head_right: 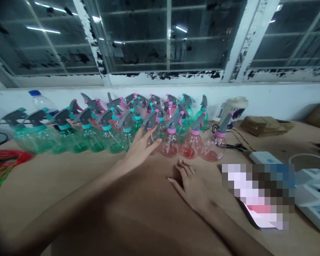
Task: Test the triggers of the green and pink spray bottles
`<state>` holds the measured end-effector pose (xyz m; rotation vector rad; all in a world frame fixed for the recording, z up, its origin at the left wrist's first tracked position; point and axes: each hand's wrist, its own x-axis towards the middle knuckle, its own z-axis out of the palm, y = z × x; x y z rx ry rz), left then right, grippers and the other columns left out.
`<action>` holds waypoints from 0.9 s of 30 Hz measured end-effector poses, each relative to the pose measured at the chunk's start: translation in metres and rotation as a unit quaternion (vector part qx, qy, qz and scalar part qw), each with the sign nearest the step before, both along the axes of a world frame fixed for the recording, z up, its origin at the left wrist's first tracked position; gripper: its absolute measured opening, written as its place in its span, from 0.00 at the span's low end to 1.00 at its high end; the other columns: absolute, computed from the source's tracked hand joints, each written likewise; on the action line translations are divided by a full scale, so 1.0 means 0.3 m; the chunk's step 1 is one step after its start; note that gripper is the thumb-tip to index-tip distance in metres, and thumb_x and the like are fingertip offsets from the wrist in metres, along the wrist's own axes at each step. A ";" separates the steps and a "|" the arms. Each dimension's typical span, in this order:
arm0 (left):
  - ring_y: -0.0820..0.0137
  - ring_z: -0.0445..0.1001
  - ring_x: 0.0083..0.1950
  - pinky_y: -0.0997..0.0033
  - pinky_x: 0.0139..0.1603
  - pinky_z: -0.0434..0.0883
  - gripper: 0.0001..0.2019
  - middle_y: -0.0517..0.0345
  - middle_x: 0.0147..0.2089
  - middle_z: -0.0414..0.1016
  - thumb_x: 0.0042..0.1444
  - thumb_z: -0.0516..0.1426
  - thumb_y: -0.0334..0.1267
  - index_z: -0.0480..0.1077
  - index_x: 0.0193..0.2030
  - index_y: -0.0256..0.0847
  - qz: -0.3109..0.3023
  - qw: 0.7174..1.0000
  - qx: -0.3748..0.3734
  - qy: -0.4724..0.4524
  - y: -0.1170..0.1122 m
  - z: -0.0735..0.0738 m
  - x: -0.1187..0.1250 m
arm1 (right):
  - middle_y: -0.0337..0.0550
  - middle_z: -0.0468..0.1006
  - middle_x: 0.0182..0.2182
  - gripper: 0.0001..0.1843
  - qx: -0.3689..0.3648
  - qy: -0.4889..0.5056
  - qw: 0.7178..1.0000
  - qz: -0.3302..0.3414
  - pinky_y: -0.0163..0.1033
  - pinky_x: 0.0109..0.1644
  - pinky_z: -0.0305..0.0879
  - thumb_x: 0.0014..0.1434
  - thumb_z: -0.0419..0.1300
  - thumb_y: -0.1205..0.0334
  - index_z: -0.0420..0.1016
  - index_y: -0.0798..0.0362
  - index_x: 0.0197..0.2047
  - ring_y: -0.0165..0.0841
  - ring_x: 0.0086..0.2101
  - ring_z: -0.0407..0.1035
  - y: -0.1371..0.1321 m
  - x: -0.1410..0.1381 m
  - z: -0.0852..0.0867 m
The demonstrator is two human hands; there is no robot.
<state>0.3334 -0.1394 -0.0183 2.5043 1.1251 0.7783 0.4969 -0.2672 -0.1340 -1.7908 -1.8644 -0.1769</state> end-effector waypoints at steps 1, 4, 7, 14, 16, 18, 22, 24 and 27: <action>0.50 0.46 0.67 0.47 0.62 0.53 0.28 0.40 0.64 0.49 0.59 0.48 0.54 0.55 0.63 0.44 0.008 1.000 0.005 0.000 0.009 -0.001 0.009 | 0.57 0.69 0.53 0.28 0.000 -0.001 1.000 0.000 0.52 0.57 0.59 0.59 0.50 0.46 0.65 0.60 0.53 0.44 0.54 0.61 0.001 0.000 0.000; 0.52 0.56 0.63 0.51 0.61 0.57 0.25 0.41 0.59 0.57 0.59 0.49 0.50 0.58 0.61 0.42 0.018 0.999 0.032 -0.004 0.030 -0.004 0.017 | 0.56 0.68 0.54 0.28 -0.001 -0.001 1.000 0.004 0.52 0.57 0.59 0.59 0.50 0.45 0.65 0.59 0.53 0.44 0.54 0.61 0.002 0.002 -0.001; 0.53 0.60 0.60 0.50 0.58 0.60 0.22 0.45 0.55 0.61 0.60 0.49 0.48 0.61 0.59 0.45 0.021 0.999 0.048 -0.004 0.024 0.001 0.001 | 0.56 0.68 0.54 0.28 0.006 0.007 1.000 0.008 0.53 0.57 0.60 0.59 0.50 0.46 0.66 0.59 0.53 0.44 0.54 0.61 0.002 0.002 -0.003; 0.52 0.61 0.60 0.46 0.54 0.64 0.21 0.48 0.54 0.63 0.60 0.50 0.48 0.61 0.59 0.51 -0.008 0.998 0.047 0.034 -0.128 0.038 -0.133 | 0.55 0.68 0.54 0.26 0.020 0.016 1.000 0.014 0.55 0.56 0.59 0.59 0.49 0.46 0.65 0.55 0.54 0.45 0.54 0.61 0.003 0.003 -0.013; 0.55 0.62 0.59 0.47 0.55 0.64 0.19 0.50 0.56 0.63 0.59 0.51 0.46 0.63 0.58 0.51 -0.026 0.998 0.042 0.037 -0.189 0.046 -0.183 | 0.55 0.68 0.54 0.26 0.019 0.020 0.999 0.018 0.55 0.56 0.60 0.59 0.49 0.46 0.65 0.54 0.53 0.45 0.55 0.61 0.002 0.003 -0.011; 0.58 0.62 0.59 0.50 0.57 0.63 0.19 0.52 0.58 0.62 0.60 0.51 0.44 0.62 0.58 0.52 -0.046 0.997 0.031 0.046 -0.245 0.053 -0.229 | 0.55 0.68 0.54 0.26 0.014 0.021 1.000 0.016 0.54 0.56 0.59 0.59 0.49 0.46 0.66 0.56 0.53 0.45 0.55 0.61 0.001 0.002 -0.008; 0.61 0.61 0.60 0.52 0.60 0.62 0.20 0.55 0.60 0.59 0.59 0.51 0.43 0.59 0.59 0.55 -0.086 0.994 0.015 0.063 -0.318 0.058 -0.290 | 0.57 0.68 0.54 0.28 0.002 0.015 1.000 0.008 0.53 0.57 0.58 0.59 0.49 0.45 0.66 0.59 0.52 0.45 0.55 0.60 0.003 0.003 -0.010; 0.60 0.61 0.60 0.52 0.59 0.63 0.21 0.54 0.61 0.57 0.59 0.52 0.42 0.59 0.59 0.55 -0.092 0.994 0.023 0.060 -0.333 0.056 -0.305 | 0.57 0.68 0.54 0.29 -0.001 0.011 1.000 0.007 0.53 0.58 0.57 0.59 0.50 0.44 0.66 0.59 0.53 0.45 0.55 0.60 0.004 0.005 -0.015; 0.56 0.59 0.61 0.48 0.58 0.63 0.22 0.52 0.63 0.53 0.56 0.54 0.43 0.60 0.58 0.55 -0.106 0.992 0.041 0.050 -0.340 0.048 -0.328 | 0.57 0.68 0.55 0.29 0.000 0.009 1.000 0.009 0.53 0.58 0.57 0.59 0.49 0.45 0.65 0.59 0.53 0.45 0.56 0.60 0.004 0.009 -0.022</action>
